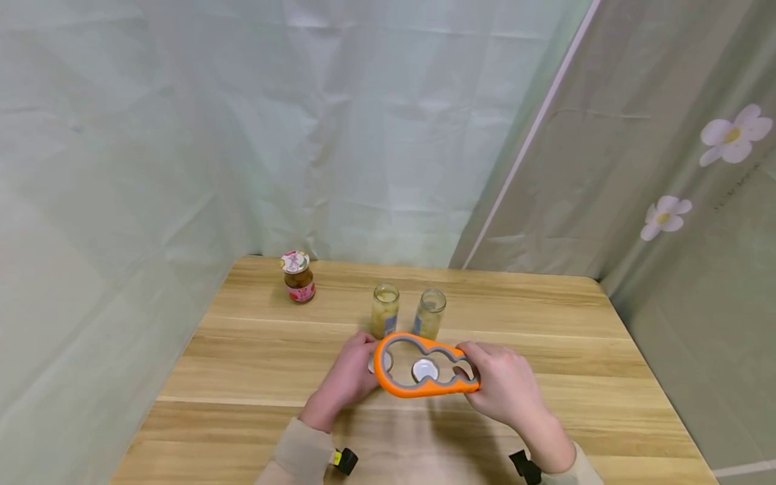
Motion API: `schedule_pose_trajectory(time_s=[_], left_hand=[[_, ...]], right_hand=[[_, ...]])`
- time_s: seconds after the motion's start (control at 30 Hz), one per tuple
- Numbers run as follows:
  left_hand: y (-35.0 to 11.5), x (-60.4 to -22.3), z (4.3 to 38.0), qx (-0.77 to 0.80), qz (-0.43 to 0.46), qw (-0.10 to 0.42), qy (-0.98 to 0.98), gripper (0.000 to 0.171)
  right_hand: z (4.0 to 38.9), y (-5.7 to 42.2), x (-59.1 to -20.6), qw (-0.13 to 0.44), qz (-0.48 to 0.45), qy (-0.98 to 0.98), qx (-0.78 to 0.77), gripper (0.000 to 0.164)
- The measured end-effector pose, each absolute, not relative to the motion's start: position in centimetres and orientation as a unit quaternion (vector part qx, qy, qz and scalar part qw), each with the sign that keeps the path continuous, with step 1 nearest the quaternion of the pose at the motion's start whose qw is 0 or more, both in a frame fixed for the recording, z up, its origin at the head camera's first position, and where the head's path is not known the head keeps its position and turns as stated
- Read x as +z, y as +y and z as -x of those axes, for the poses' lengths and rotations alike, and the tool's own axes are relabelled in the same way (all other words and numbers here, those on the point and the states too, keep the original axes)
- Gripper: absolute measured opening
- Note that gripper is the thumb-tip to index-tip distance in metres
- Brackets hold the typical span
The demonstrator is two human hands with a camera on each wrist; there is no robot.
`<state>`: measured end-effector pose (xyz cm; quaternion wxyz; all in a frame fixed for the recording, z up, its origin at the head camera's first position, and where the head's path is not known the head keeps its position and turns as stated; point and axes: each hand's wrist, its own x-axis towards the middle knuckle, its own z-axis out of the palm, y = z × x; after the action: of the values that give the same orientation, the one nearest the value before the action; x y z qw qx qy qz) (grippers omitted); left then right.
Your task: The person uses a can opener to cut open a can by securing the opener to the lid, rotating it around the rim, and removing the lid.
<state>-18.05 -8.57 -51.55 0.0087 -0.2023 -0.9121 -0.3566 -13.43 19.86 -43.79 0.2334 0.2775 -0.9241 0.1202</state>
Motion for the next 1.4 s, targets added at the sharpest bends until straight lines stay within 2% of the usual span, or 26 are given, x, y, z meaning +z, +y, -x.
schedule_pose_trajectory(time_s=[0.4,1.07,1.4], left_hand=[[-7.8,-52.6,18.4,-0.282,0.235,0.004,-0.93,0.029],[-8.0,-52.9,18.5,-0.277,0.255,0.011,-0.926,0.034],[-8.0,-53.0,18.5,-0.296,0.233,-0.003,-0.926,0.04]], right_hand=[[13.5,20.0,-44.0,0.22,-0.275,-0.928,0.117,0.027],[13.3,19.9,-44.1,0.22,-0.281,-0.926,0.12,0.028],[13.2,19.9,-44.0,0.228,-0.28,-0.925,0.121,0.028]])
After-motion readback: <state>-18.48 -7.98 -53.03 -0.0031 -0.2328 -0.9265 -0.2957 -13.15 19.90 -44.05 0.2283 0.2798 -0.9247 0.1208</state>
